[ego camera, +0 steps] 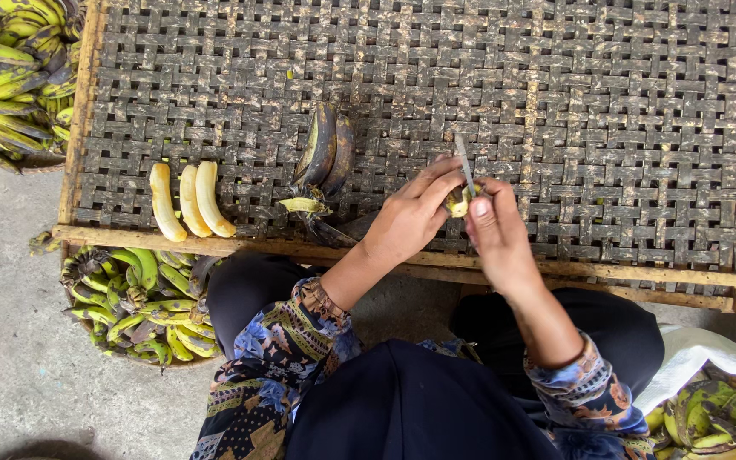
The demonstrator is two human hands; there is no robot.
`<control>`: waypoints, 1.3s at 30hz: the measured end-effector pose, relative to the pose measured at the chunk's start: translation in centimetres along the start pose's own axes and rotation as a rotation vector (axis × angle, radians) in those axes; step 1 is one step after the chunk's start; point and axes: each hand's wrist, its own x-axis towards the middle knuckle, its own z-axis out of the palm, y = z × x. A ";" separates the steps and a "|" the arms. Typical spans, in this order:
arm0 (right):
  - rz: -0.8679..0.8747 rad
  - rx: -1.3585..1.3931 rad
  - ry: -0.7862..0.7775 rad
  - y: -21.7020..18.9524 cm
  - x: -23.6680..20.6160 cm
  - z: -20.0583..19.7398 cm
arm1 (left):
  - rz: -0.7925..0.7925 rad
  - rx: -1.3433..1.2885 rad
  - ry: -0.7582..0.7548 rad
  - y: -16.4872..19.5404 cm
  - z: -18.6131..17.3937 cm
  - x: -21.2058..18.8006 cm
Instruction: The person sits on the floor and peels bananas one at a time using a small knife, cutting the peel and pulling it off by hand. Peeled bananas are placed in a row on a woven mat, and discarded peels are tossed into a pile at the side.
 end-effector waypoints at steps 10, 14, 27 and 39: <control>0.235 0.664 0.369 2.7 3.2 -5.7 | -0.257 -1.204 0.361 -0.9 -2.7 1.0; 0.129 0.677 0.448 2.7 3.2 -6.6 | -0.335 -1.468 0.545 -1.8 -5.4 2.0; -0.497 -0.399 0.243 3.4 0.9 2.9 | -0.727 -1.662 0.325 1.2 3.6 -1.6; -0.605 -0.604 0.312 3.4 0.8 3.2 | -0.690 -1.620 0.391 1.0 5.0 -3.1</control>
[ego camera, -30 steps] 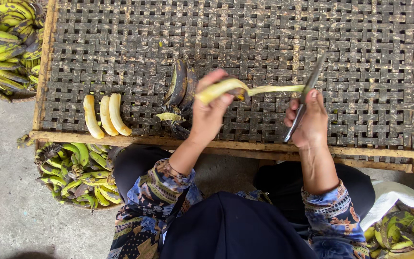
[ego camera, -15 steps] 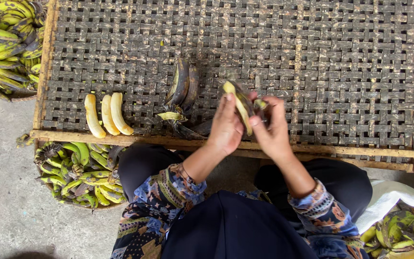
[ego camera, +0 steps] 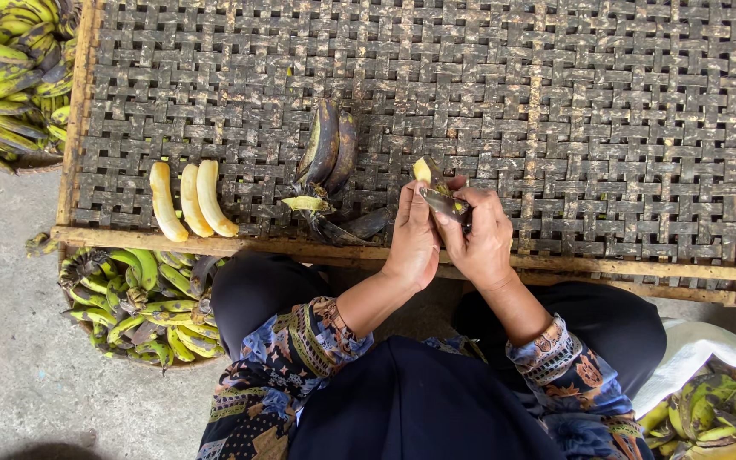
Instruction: The person sits on the floor and peels bananas one at a time using a small knife, cutting the peel and pulling it off by hand. Peeled bananas are placed in a row on a woven mat, and discarded peels are tossed into a pile at the side.
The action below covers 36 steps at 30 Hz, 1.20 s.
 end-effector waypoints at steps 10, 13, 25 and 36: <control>-0.097 -0.091 -0.013 0.1 -0.1 0.3 | 0.122 0.239 0.194 -2.4 -2.7 0.3; 0.003 -0.022 0.020 0.2 -0.9 0.6 | 0.149 0.299 0.203 -2.3 -2.9 0.5; 0.596 0.695 0.102 1.7 -0.1 0.6 | -0.116 0.152 -0.024 1.3 -2.6 2.0; 0.509 0.634 0.125 1.5 -0.9 0.3 | 0.017 0.438 -0.184 0.9 -1.8 1.6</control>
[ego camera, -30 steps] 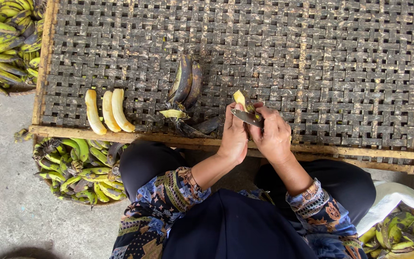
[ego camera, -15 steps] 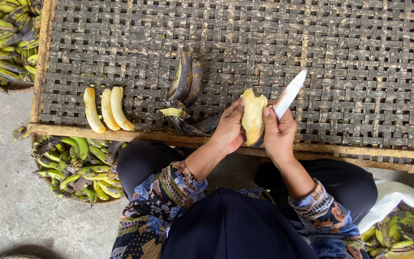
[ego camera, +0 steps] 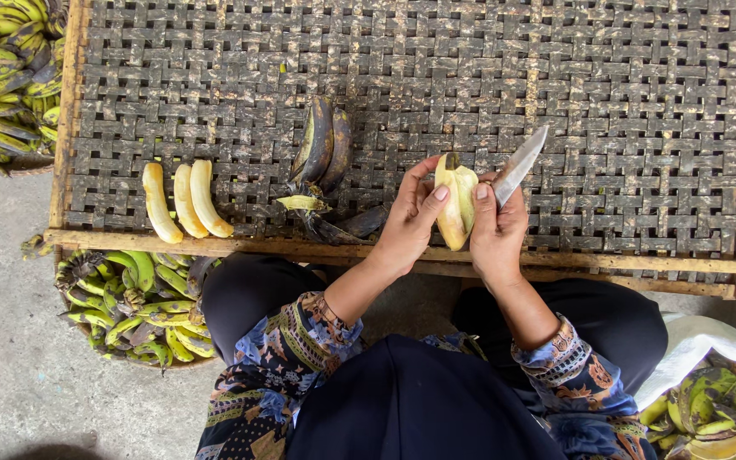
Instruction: The person sits on the floor and peels bananas one at a time using a small knife, cutting the peel and pulling it off by hand. Peeled bananas are placed in a row on a woven mat, and discarded peels are tossed into a pile at the side.
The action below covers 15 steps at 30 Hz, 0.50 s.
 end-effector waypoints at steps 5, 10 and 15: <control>0.162 0.345 0.150 1.7 0.2 0.5 | 0.054 -0.003 -0.019 -0.3 0.4 -0.4; 0.154 0.381 0.196 2.5 0.5 0.3 | -0.050 -0.268 0.011 0.1 0.4 -0.5; 0.103 0.156 0.066 1.7 0.1 -0.1 | 0.074 0.257 -0.073 0.1 -0.2 0.2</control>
